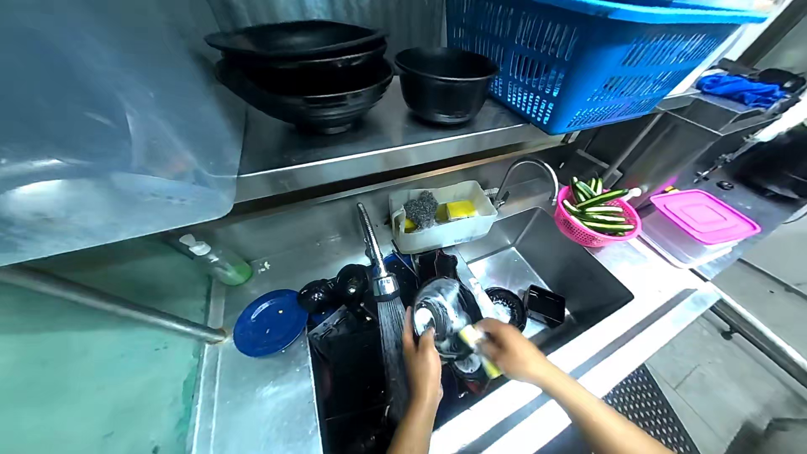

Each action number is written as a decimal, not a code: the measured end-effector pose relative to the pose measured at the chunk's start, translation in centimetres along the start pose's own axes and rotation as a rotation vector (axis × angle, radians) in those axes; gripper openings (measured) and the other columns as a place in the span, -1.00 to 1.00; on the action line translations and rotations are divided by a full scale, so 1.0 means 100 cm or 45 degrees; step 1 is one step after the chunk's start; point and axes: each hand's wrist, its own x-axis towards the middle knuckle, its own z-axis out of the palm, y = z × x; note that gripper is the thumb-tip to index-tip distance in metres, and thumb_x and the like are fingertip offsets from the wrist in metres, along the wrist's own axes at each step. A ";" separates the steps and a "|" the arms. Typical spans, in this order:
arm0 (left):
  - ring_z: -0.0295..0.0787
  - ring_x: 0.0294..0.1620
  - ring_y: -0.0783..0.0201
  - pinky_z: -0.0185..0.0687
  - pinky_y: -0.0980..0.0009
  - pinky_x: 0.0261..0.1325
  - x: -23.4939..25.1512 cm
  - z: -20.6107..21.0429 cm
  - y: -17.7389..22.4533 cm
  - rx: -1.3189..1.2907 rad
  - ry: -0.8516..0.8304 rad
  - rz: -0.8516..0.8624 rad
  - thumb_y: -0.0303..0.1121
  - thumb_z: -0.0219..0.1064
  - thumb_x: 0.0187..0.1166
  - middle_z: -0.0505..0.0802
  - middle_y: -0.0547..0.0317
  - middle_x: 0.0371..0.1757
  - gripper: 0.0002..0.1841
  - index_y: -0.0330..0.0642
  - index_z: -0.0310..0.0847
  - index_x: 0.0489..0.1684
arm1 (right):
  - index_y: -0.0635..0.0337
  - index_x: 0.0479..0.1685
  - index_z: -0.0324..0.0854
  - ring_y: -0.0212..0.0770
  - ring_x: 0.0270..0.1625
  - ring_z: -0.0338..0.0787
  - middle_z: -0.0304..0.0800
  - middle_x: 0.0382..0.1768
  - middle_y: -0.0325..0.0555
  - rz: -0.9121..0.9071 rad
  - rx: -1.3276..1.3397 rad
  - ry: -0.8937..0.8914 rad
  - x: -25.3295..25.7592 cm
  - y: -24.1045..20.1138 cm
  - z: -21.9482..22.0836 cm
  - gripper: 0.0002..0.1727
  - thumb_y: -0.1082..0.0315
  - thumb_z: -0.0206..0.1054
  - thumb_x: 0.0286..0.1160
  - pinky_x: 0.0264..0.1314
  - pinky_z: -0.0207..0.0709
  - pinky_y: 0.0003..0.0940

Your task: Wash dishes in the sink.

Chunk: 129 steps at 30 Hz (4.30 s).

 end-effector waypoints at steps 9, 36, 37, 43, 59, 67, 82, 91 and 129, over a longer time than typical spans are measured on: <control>0.82 0.16 -0.29 0.85 -0.23 0.00 -0.029 0.036 -0.002 -0.381 -0.650 -0.457 -0.31 0.18 0.77 0.63 -0.33 0.45 -0.21 0.22 -0.30 0.92 | 0.07 0.75 0.13 0.13 -0.07 0.87 0.74 0.14 0.25 0.471 1.226 0.782 -0.001 0.032 0.003 -0.28 0.51 0.27 0.57 -0.23 0.82 0.10; 0.66 0.39 0.06 0.42 -0.09 0.50 0.041 -0.077 -0.040 2.233 -0.889 0.693 -0.38 0.45 0.28 0.85 0.23 0.14 -0.83 0.02 0.78 -0.20 | -0.09 0.84 0.15 0.49 0.60 0.43 0.17 0.75 0.30 0.685 -0.573 -0.084 0.124 0.258 0.020 -0.28 0.41 0.21 0.64 0.38 0.56 0.37; 0.72 0.32 0.10 0.44 -0.04 0.53 0.041 -0.084 -0.038 2.243 -0.890 0.686 -0.38 0.45 0.30 0.88 0.23 0.06 -0.84 0.00 0.78 -0.20 | -0.07 0.84 0.15 0.50 0.59 0.43 0.15 0.75 0.33 0.708 -0.529 -0.067 0.123 0.259 0.023 -0.28 0.40 0.22 0.64 0.42 0.53 0.35; 0.82 0.15 -0.02 0.67 -0.08 0.32 0.015 -0.115 -0.010 1.875 -0.402 0.062 -0.34 0.33 0.57 0.86 -0.05 0.08 -0.74 -0.20 0.73 0.13 | 0.15 0.71 0.34 0.34 0.53 0.57 0.41 0.60 0.35 0.505 -0.199 0.199 0.102 0.266 0.003 -0.39 0.26 0.26 0.66 0.55 0.49 0.22; 0.85 -0.04 -0.19 0.80 -0.13 -0.12 -0.046 -0.076 -0.018 -0.658 0.096 -0.628 -0.31 -0.02 0.77 0.80 -0.28 0.11 -0.59 -0.01 0.27 0.58 | 0.02 0.48 0.65 0.15 0.69 0.45 0.46 0.68 0.04 -0.365 -0.520 -0.145 -0.018 -0.009 0.113 -0.56 0.17 0.11 0.75 0.59 0.37 0.25; 0.74 0.27 -0.41 0.72 -0.42 0.08 -0.052 -0.047 -0.027 -0.636 -0.083 -0.580 0.07 -0.10 0.87 0.65 -0.29 0.49 -0.41 0.27 -0.10 0.86 | 0.18 0.79 0.25 0.20 0.91 -0.04 -0.05 0.90 0.06 -0.103 -0.706 -0.127 0.048 -0.007 0.085 -0.40 0.31 -0.02 0.75 0.86 -0.09 0.31; 0.78 0.27 -0.16 0.78 -0.21 0.12 -0.029 -0.014 -0.009 -0.540 0.100 -0.309 -0.15 0.04 0.88 0.71 -0.21 0.38 -0.46 0.08 0.06 0.81 | 0.25 0.45 0.50 0.09 0.42 0.71 0.70 0.36 0.14 0.051 -0.258 0.410 0.060 -0.003 0.038 -0.56 0.22 0.07 0.74 0.50 0.56 0.08; 0.60 -0.54 0.35 0.57 0.44 -0.51 -0.041 0.038 -0.023 -0.703 -0.257 -0.813 0.03 0.04 0.83 0.72 0.15 -0.38 -0.59 -0.14 0.59 0.03 | 0.19 0.54 0.43 -0.18 0.00 0.81 0.77 0.07 0.01 -0.151 0.693 0.727 -0.001 -0.049 0.045 -0.55 0.18 0.01 0.82 0.05 0.74 -0.07; 0.86 0.16 -0.10 0.73 -0.18 0.17 0.012 0.025 -0.075 1.968 -0.287 -0.231 -0.13 0.29 0.60 0.87 -0.07 0.15 -0.38 -0.02 0.31 0.69 | 0.39 0.42 0.44 0.17 0.00 0.78 0.69 0.13 0.33 1.107 1.384 1.009 0.090 0.263 -0.005 -0.54 0.29 0.26 0.66 -0.03 0.70 0.18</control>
